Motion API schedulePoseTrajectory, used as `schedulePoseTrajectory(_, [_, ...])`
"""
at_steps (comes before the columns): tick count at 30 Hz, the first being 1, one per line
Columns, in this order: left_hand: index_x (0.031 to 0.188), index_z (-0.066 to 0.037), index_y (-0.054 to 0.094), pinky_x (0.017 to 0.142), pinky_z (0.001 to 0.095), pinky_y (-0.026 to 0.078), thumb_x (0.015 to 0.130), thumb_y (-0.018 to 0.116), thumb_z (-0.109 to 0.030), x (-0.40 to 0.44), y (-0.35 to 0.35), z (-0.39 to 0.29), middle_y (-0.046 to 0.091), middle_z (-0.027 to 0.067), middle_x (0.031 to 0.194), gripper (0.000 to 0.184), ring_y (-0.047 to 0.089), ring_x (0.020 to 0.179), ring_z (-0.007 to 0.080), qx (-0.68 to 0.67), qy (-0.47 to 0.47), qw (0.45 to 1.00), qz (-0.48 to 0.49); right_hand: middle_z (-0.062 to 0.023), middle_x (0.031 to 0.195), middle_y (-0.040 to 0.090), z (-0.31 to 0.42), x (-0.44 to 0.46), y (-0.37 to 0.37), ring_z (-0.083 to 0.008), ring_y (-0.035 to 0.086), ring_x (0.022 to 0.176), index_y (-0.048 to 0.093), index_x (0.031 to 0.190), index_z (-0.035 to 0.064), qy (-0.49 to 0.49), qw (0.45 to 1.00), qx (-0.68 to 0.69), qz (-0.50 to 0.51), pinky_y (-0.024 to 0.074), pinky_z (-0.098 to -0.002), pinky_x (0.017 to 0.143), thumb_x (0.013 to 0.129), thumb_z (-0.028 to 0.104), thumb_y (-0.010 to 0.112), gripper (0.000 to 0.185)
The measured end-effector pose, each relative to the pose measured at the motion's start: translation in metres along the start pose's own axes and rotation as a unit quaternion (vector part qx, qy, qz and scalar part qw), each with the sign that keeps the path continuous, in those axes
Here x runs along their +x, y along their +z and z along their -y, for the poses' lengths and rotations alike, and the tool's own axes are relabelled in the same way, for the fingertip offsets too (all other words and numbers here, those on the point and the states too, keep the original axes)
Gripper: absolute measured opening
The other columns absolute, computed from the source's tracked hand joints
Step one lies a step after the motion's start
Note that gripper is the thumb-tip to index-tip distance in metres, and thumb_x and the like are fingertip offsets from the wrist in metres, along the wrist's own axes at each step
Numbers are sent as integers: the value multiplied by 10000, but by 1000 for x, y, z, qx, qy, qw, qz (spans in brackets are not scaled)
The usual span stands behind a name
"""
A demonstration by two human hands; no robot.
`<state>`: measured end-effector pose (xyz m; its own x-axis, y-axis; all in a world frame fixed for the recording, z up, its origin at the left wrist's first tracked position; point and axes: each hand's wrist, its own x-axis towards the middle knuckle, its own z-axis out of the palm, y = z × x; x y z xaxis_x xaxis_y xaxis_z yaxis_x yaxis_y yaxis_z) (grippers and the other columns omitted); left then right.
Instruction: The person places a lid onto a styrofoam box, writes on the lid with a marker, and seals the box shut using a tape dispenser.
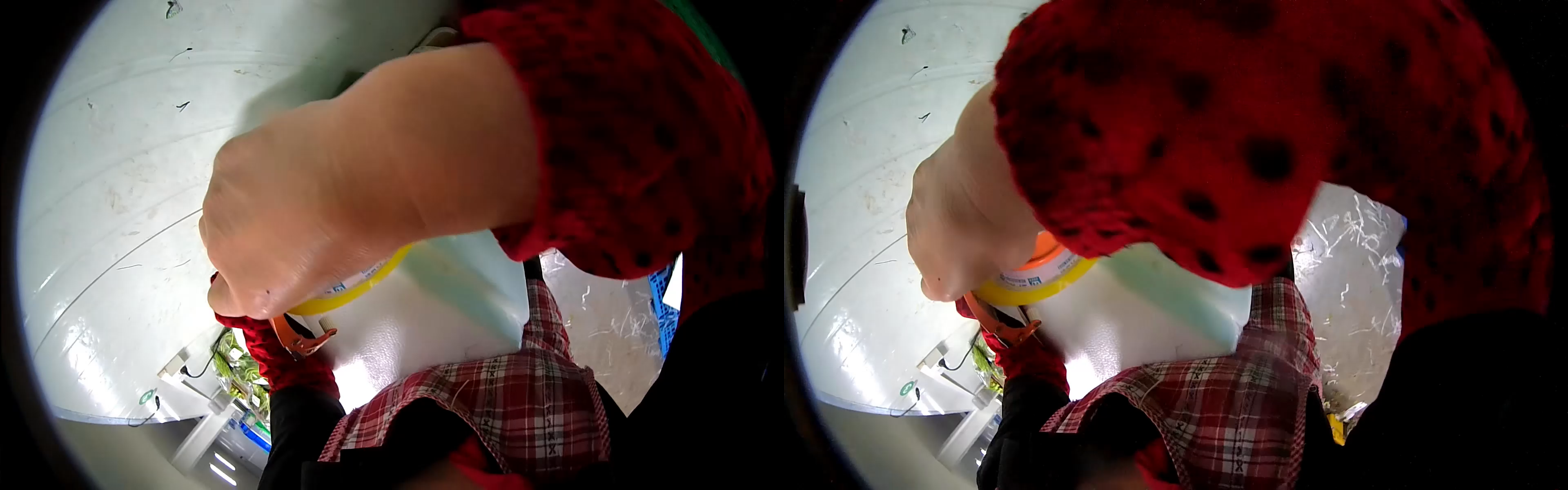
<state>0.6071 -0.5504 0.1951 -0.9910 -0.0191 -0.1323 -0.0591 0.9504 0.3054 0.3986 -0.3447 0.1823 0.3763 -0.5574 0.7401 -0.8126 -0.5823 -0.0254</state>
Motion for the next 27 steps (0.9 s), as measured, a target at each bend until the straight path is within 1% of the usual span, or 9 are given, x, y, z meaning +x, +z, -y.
schedulePoseTrajectory(6, [965, -20, 565, 793, 402, 454, 927, 516, -179, 21, 24, -20, 606, 139, 988, 171, 556, 952, 313, -19, 17, 999, 48, -127, 699, 592, 1, -39, 1, -276, 624, 575, 524, 825, 53, -5, 999, 16, -29, 485, -375, 444, 734, 99, 642, 156])
schedulePoseTrajectory(11, [919, -30, 577, 762, 405, 462, 915, 525, -173, 19, 24, -23, 618, 130, 947, 152, 565, 918, 315, -34, 47, 997, 46, -125, 698, 592, 17, -25, 0, -268, 623, 568, 523, 817, 54, 1, 1000, 23, 13, 482, -369, 436, 731, 104, 645, 157])
schedulePoseTrajectory(15, [883, -39, 586, 738, 408, 469, 905, 532, -167, 21, 27, -27, 627, 123, 914, 142, 572, 891, 317, -48, 62, 995, 62, -98, 684, 577, 26, -23, -9, -218, 611, 526, 510, 771, 71, -37, 990, -96, -96, 452, -328, 394, 703, 118, 654, 167])
schedulePoseTrajectory(17, [865, -43, 591, 726, 410, 472, 900, 535, -165, 19, 27, -32, 632, 120, 898, 139, 575, 878, 318, -49, 66, 994, 67, -90, 698, 574, 22, -13, -9, -223, 616, 538, 527, 785, 74, -36, 995, -91, -3, 451, -331, 395, 717, 111, 648, 144])
schedulePoseTrajectory(18, [856, -45, 593, 720, 410, 474, 897, 537, -164, 16, 25, -35, 634, 118, 890, 138, 577, 871, 319, -50, 66, 994, 69, -81, 700, 570, 24, -9, -11, -224, 632, 608, 550, 797, 69, -30, 998, -47, -41, 478, -339, 454, 728, 128, 649, 135])
schedulePoseTrajectory(23, [810, -55, 605, 690, 414, 482, 885, 545, -157, 3, -15, -35, 646, 109, 849, 140, 585, 837, 321, -56, 67, 995, 38, -73, 562, 575, 6, 71, -35, -247, 641, 542, 584, 791, -29, -145, 983, 85, -79, 542, -356, 510, 836, 109, 629, 152])
schedulePoseTrajectory(24, [801, -57, 607, 684, 415, 484, 882, 547, -156, 7, -16, -33, 648, 108, 840, 141, 587, 830, 322, -57, 66, 996, 31, -138, 686, 601, 0, 65, -48, -295, 656, 624, 585, 905, -51, -147, 986, 81, -9, 549, -383, 548, 805, 128, 666, 220])
schedulePoseTrajectory(26, [783, -61, 612, 672, 416, 487, 877, 551, -153, 12, -9, -30, 653, 104, 824, 145, 590, 817, 323, -58, 59, 996, 12, -202, 811, 627, 6, 52, -48, -343, 671, 707, 586, 1019, -72, -158, 983, 75, 62, 556, -410, 587, 774, 147, 703, 349])
schedulePoseTrajectory(27, [774, -63, 614, 666, 417, 489, 875, 552, -152, 12, -7, -29, 655, 103, 816, 148, 592, 810, 324, -59, 55, 997, 0, -139, 769, 606, 13, 49, -36, -283, 654, 703, 578, 910, -2, -106, 992, 44, 53, 529, -377, 562, 758, 145, 678, 233])
